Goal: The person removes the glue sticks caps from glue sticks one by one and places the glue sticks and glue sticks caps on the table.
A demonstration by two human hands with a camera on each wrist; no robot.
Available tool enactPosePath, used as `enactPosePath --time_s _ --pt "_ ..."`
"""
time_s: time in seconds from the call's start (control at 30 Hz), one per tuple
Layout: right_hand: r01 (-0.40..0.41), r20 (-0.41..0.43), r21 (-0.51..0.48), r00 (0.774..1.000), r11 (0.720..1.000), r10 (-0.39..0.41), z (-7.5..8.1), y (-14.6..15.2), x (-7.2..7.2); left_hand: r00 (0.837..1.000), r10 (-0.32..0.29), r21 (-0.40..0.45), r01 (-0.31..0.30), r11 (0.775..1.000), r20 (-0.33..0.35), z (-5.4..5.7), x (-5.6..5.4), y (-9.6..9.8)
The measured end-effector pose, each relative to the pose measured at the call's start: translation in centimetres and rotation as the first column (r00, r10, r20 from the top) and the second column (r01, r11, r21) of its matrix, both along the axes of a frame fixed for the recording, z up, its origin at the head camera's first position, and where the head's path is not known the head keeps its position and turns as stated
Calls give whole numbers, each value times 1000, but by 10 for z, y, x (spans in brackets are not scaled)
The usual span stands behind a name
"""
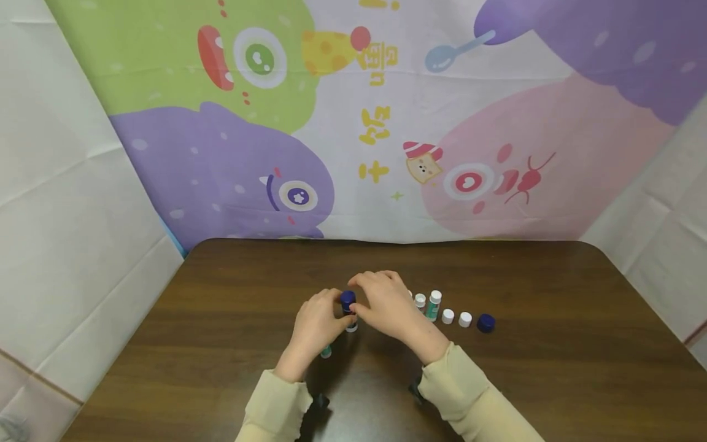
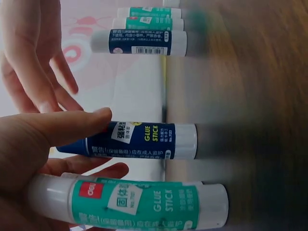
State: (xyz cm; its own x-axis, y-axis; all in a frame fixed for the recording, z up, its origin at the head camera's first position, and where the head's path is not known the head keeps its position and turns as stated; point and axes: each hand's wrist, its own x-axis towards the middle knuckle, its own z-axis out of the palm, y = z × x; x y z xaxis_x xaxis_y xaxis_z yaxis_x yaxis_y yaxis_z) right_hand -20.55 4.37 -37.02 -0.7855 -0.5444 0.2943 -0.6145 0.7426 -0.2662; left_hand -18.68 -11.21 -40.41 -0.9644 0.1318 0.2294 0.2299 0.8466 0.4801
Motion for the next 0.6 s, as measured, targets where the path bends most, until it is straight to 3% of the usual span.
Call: enactPosePath --time_s 0.23,0.6 --pt "8 -20 23 1000 1000 -7 -6 -9 -1 999 38 -78 -41 996 -33 0 0 3" --pt "15 -58 23 998 1000 -14 -8 -10 0 993 82 -76 -88 993 -84 -1 0 6"
